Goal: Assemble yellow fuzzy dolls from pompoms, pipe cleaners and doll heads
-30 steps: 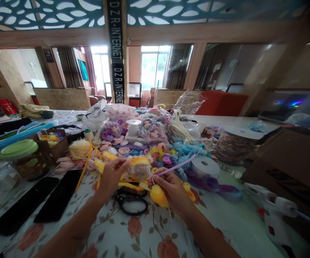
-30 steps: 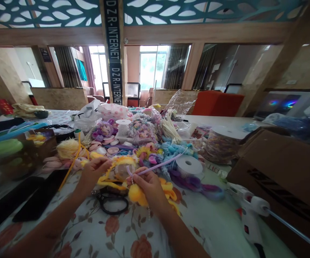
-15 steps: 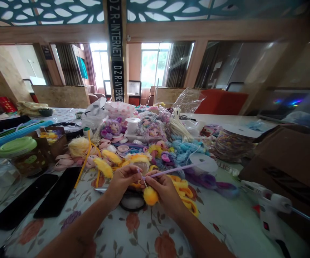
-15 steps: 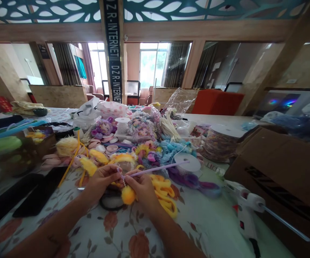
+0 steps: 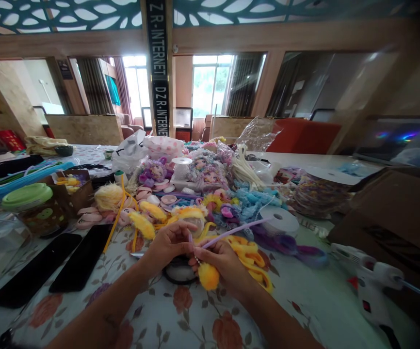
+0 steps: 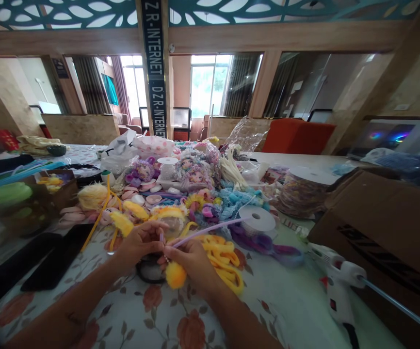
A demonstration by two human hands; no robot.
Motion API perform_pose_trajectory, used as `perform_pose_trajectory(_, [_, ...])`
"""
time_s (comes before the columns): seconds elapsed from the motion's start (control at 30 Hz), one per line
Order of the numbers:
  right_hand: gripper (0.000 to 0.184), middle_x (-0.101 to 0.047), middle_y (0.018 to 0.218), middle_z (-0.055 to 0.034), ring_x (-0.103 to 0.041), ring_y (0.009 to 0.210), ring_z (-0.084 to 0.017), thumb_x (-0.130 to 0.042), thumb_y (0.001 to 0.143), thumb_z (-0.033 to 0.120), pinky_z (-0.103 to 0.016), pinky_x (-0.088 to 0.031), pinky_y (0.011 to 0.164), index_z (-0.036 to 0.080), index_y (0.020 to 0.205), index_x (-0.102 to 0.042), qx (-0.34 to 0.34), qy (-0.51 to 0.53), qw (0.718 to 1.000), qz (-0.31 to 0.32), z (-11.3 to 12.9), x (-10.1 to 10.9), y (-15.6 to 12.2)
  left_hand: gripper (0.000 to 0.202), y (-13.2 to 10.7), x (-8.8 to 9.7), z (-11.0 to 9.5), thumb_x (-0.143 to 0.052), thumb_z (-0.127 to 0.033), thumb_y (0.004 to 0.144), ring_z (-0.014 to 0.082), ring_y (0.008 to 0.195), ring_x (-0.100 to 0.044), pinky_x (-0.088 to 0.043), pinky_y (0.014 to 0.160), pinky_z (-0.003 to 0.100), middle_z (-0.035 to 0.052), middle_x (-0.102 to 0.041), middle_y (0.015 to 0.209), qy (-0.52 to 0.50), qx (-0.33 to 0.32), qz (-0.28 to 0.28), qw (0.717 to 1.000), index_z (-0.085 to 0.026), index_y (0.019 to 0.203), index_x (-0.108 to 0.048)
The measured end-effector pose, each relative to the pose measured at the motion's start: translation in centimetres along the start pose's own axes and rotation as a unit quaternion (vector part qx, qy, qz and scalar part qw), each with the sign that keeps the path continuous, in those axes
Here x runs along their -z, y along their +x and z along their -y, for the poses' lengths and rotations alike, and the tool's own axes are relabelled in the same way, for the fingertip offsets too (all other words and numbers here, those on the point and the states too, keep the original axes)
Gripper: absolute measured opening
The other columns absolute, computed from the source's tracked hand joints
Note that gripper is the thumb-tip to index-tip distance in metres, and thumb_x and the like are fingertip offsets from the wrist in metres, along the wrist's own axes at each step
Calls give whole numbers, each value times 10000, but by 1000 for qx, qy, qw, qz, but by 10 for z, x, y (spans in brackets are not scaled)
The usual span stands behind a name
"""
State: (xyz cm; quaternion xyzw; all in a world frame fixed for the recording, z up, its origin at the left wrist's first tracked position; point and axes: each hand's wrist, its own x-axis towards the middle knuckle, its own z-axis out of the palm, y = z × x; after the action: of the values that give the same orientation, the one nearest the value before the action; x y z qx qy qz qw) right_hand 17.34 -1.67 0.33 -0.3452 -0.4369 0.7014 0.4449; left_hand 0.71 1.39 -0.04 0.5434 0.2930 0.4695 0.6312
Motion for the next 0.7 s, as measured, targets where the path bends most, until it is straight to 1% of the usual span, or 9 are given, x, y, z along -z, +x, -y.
perform_pose_trajectory(0.03, [243,-697,635,-50,-613,541,-122,-779,663,339,-235,-461,556,125,731,-685,-8,3,1000,2,-1,0,0,336,0,2,0,-801,-220,611,81,588,-566,-460,571,202,-22,-589,705,14,1,-4,1000,-159,898,-636])
perform_pose_trajectory(0.13, [237,-700,638,-52,-614,543,-124,-781,659,330,-248,-473,577,125,733,-686,-15,2,1000,7,-2,0,-1,257,0,3,1,-800,-227,598,98,590,-577,-468,575,210,-6,-618,655,37,13,-24,999,-139,770,-630])
perform_pose_trajectory(0.27, [231,-703,640,-53,-617,553,-135,-780,658,335,-263,-478,592,133,717,-687,-9,-11,1000,4,-4,2,0,258,-2,-3,2,-808,-238,573,103,575,-568,-475,577,222,-8,-622,620,20,17,-52,998,-145,718,-616])
perform_pose_trajectory(0.33, [222,-705,635,-55,-619,557,-142,-782,655,330,-268,-480,592,135,707,-688,-1,-20,1000,0,-5,2,1,259,-3,-6,3,-804,-249,583,98,580,-559,-471,577,221,-7,-617,642,6,12,-55,998,-144,750,-637])
perform_pose_trajectory(0.37, [217,-706,635,-55,-620,561,-144,-780,658,329,-268,-481,594,137,707,-690,5,-24,1000,-3,-5,2,2,276,-3,-7,3,-800,-254,594,96,581,-556,-469,577,221,-6,-614,662,-3,12,-52,999,-147,799,-650])
perform_pose_trajectory(0.43, [212,-709,644,-54,-621,570,-145,-773,668,333,-267,-479,598,141,717,-697,19,-35,999,-12,-6,2,3,370,-4,-8,3,-793,-257,611,93,575,-553,-468,571,226,-10,-606,694,-24,16,-46,999,-162,939,-650])
perform_pose_trajectory(0.5, [216,-711,658,-52,-625,584,-147,-767,677,343,-267,-477,607,145,738,-706,33,-44,998,-20,-6,2,4,425,-4,-9,2,-792,-256,619,92,560,-551,-468,554,229,-13,-599,701,-40,25,-54,997,-169,1001,-626])
perform_pose_trajectory(0.63, [236,-705,662,-39,-642,635,-167,-765,673,373,-288,-480,655,160,764,-721,47,-48,998,-16,-7,1,5,280,-5,-10,2,-778,-298,640,95,494,-524,-479,502,253,-14,-573,614,-42,48,-63,996,-139,820,-634])
perform_pose_trajectory(0.7, [237,-700,653,-33,-642,647,-176,-756,680,385,-300,-478,677,168,772,-731,55,-63,996,-8,-8,1,5,249,-6,-10,3,-777,-309,639,92,464,-515,-478,474,257,-19,-552,606,-26,38,-62,997,-134,772,-658])
